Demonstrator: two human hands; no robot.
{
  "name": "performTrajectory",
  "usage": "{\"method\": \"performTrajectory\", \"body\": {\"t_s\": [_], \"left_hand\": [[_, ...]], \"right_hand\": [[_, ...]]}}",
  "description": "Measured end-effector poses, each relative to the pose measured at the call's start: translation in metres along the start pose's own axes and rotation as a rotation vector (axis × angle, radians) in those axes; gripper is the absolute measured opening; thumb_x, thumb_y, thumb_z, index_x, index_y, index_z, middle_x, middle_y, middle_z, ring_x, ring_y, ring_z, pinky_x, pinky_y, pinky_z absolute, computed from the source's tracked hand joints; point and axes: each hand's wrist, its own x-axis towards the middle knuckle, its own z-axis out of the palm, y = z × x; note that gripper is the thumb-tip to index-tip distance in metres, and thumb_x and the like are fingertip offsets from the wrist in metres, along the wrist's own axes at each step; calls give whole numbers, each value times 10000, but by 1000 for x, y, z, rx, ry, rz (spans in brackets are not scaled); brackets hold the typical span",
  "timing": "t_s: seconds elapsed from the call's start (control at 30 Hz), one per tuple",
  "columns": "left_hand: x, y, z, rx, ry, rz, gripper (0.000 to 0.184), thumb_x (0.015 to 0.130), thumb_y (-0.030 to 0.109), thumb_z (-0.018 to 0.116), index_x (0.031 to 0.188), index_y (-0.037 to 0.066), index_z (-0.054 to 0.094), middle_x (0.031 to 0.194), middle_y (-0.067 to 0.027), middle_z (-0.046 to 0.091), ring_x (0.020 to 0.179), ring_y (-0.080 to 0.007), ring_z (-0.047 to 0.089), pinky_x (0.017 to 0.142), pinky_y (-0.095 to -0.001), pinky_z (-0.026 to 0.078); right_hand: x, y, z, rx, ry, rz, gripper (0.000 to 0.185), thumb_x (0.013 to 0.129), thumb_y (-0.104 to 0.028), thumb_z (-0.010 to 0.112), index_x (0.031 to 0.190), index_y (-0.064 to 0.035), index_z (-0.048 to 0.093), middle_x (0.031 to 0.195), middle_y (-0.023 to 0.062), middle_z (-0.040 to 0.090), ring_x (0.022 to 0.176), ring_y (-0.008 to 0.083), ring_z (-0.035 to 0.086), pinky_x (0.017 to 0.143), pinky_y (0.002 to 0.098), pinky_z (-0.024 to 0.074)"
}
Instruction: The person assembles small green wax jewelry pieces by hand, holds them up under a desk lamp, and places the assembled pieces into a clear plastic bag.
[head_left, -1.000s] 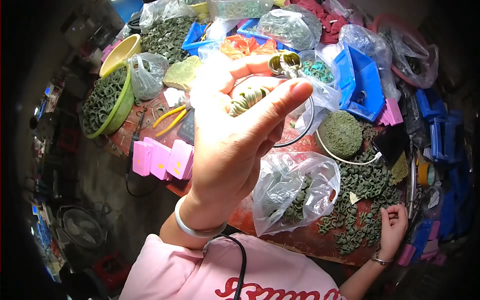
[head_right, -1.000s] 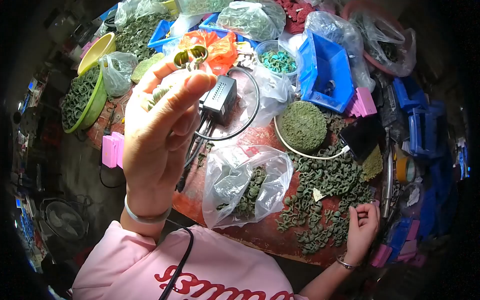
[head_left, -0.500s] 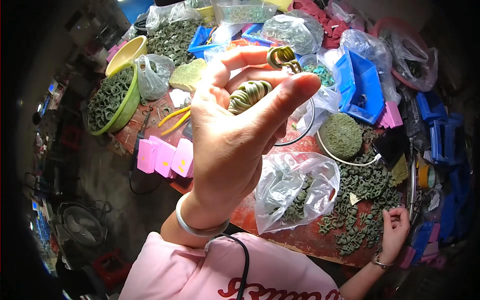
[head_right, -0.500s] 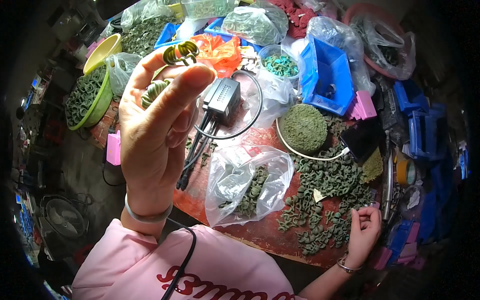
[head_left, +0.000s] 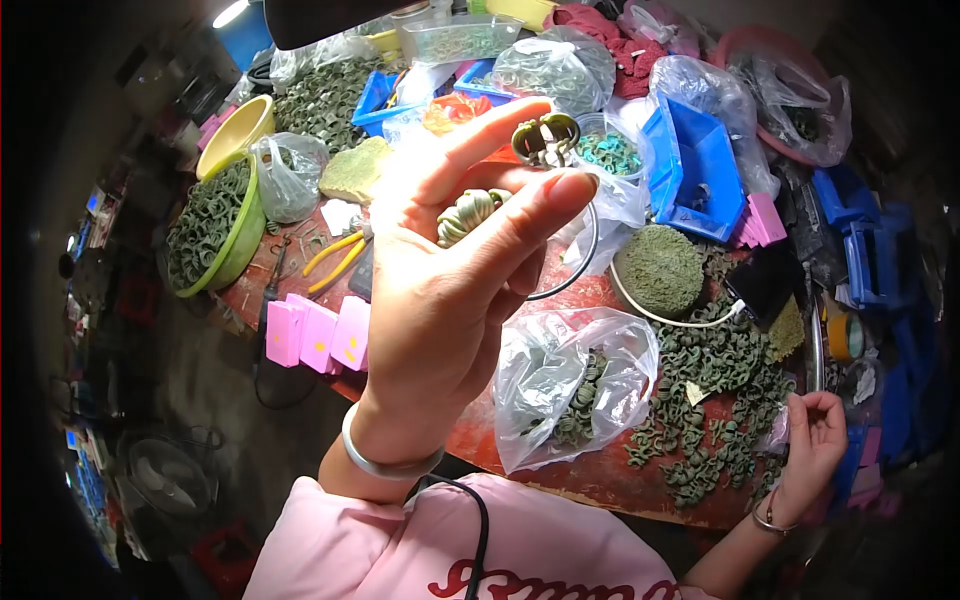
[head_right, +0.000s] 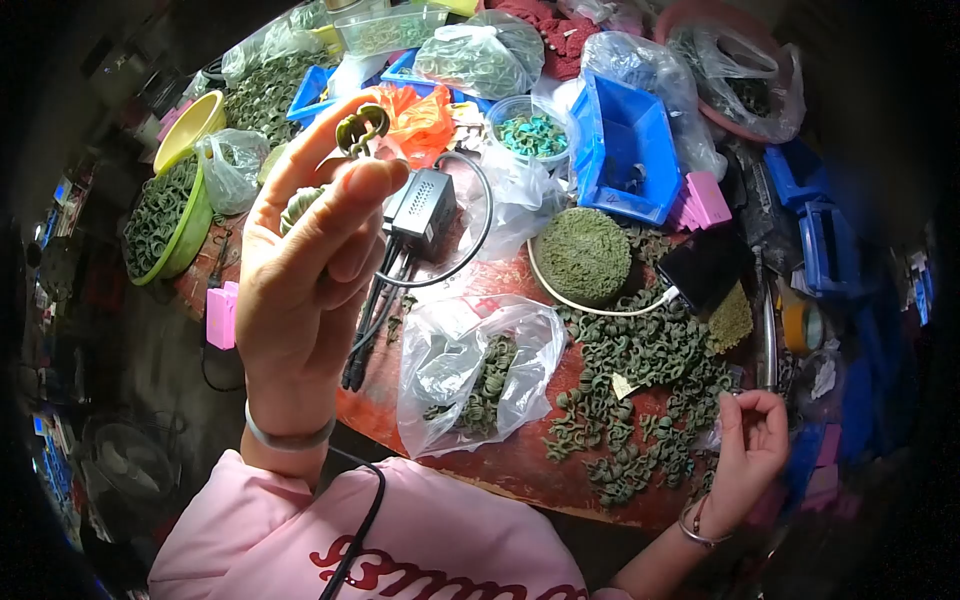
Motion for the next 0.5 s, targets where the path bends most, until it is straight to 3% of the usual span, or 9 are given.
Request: {"method": "performTrajectory", "body": {"t_s": [0.23,0.3,0.4,0.5], "left_hand": [[-6,-2,-2,-31,-5,-81,469,824,-16,639,1268,-29,490,786,-37,581,490,0,370,408,-123,241],[-11,-7,-6,-75,-64,-169,422,783,49,734,1173,80,575,796,11,571,515,-4,449,434,-132,295],[-28,-23,1,-33,-134,-340,422,767,39,747,1151,89,581,817,24,570,553,4,454,459,-138,331],[-42,-43,7,33,-184,-376,413,746,-5,747,1118,55,580,815,27,545,528,0,447,443,-134,333]], "right_hand": [[-2,-66,35,327,-236,-12,168,803,1,685,848,-28,525,782,-12,497,671,41,434,602,164,347],[-3,-81,47,411,-299,10,178,795,-11,693,851,-34,525,791,-8,497,668,42,424,601,161,338],[-4,-99,72,275,-248,-108,153,808,47,644,884,-18,528,927,67,579,710,67,535,594,168,423],[-13,-108,91,141,-183,-228,156,802,79,629,911,13,539,1061,138,613,746,99,624,576,193,507]]}}
